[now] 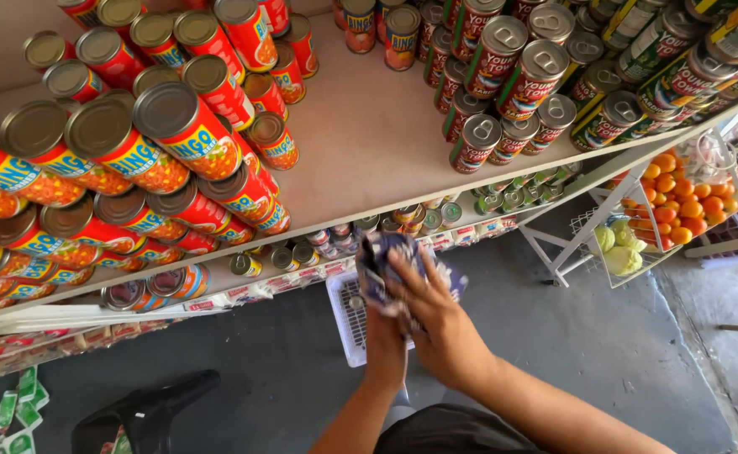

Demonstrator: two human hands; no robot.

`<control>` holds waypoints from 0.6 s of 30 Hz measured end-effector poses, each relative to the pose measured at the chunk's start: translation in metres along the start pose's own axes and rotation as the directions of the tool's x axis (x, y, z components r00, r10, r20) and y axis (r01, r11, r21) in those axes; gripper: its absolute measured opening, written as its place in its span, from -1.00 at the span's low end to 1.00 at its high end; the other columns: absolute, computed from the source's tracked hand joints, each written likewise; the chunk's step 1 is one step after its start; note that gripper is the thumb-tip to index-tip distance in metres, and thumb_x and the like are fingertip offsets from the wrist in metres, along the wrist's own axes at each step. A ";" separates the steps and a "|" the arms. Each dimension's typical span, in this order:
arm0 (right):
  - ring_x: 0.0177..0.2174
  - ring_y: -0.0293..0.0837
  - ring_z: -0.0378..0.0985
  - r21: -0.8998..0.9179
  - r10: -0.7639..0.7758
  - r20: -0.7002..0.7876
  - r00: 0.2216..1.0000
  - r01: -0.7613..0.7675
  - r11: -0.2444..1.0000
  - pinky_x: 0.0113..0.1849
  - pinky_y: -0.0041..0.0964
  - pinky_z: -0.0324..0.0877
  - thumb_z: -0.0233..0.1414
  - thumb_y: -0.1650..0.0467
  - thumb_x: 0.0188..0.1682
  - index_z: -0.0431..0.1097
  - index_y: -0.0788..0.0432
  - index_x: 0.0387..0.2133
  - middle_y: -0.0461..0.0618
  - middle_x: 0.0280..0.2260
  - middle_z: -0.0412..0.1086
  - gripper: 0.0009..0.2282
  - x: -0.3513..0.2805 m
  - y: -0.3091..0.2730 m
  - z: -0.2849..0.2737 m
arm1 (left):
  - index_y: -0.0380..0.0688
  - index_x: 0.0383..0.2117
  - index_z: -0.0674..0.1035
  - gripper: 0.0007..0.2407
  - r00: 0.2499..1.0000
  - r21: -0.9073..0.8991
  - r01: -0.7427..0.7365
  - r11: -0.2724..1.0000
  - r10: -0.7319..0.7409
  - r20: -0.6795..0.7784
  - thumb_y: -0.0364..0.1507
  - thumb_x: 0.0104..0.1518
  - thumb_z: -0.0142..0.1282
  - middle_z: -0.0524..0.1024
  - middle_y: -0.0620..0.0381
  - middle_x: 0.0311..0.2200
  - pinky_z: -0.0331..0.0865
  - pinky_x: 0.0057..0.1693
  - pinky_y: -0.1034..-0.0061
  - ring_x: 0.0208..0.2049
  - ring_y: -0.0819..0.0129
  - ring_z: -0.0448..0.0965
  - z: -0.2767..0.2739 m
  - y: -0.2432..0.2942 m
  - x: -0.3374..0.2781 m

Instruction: Wiping canned goods with a cloth and placing them into a plastic crate from a grocery shelf.

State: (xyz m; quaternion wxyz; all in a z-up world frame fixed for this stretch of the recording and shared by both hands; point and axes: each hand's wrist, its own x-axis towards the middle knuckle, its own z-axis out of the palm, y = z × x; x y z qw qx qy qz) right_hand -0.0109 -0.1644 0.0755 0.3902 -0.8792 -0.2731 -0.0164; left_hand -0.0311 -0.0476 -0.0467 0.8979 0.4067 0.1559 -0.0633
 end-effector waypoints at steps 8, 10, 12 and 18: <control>0.31 0.33 0.01 -0.167 0.021 0.105 0.994 -0.003 0.986 -0.06 0.13 0.16 0.13 0.55 -0.27 0.46 0.14 0.04 0.02 0.30 0.15 -0.51 -0.014 0.003 -0.001 | 0.14 0.39 0.04 -0.47 0.995 0.096 -0.083 0.992 0.078 0.059 -0.22 0.27 -0.16 0.34 0.16 0.22 0.35 0.21 0.36 0.20 0.32 0.42 0.015 0.021 0.010; 0.23 0.21 0.10 -0.202 -0.305 -0.212 0.928 0.264 0.943 0.22 0.04 0.00 0.10 0.46 -0.12 0.39 -0.04 0.03 -0.04 0.21 0.22 -0.61 0.004 -0.004 -0.019 | 0.16 0.36 0.06 -0.48 0.998 0.059 -0.007 0.998 0.003 0.061 -0.24 0.24 -0.15 0.38 0.13 0.18 0.36 0.19 0.33 0.16 0.28 0.45 0.008 0.014 0.001; 0.19 0.21 0.17 0.099 -0.047 -0.189 0.981 0.066 0.993 0.21 0.02 0.04 0.06 0.49 -0.08 0.32 0.11 0.09 0.06 0.17 0.23 -0.60 0.008 0.007 -0.028 | -0.04 0.30 0.19 -0.56 0.980 -0.137 0.160 0.978 -0.140 0.143 -0.20 0.33 -0.19 0.41 0.08 0.15 0.38 0.21 0.34 0.15 0.28 0.46 0.006 0.009 0.001; 0.02 0.31 0.30 -0.006 0.104 -0.206 0.973 -0.107 0.994 0.16 0.05 0.16 0.07 0.48 -0.05 0.30 0.30 -0.03 0.28 -0.05 0.34 -0.69 0.009 0.055 -0.012 | -0.21 0.09 0.46 -0.59 0.949 0.210 0.270 0.940 -0.296 0.107 -0.17 0.36 -0.27 0.54 -0.03 -0.08 0.43 0.04 0.35 -0.11 0.26 0.54 0.034 0.032 -0.008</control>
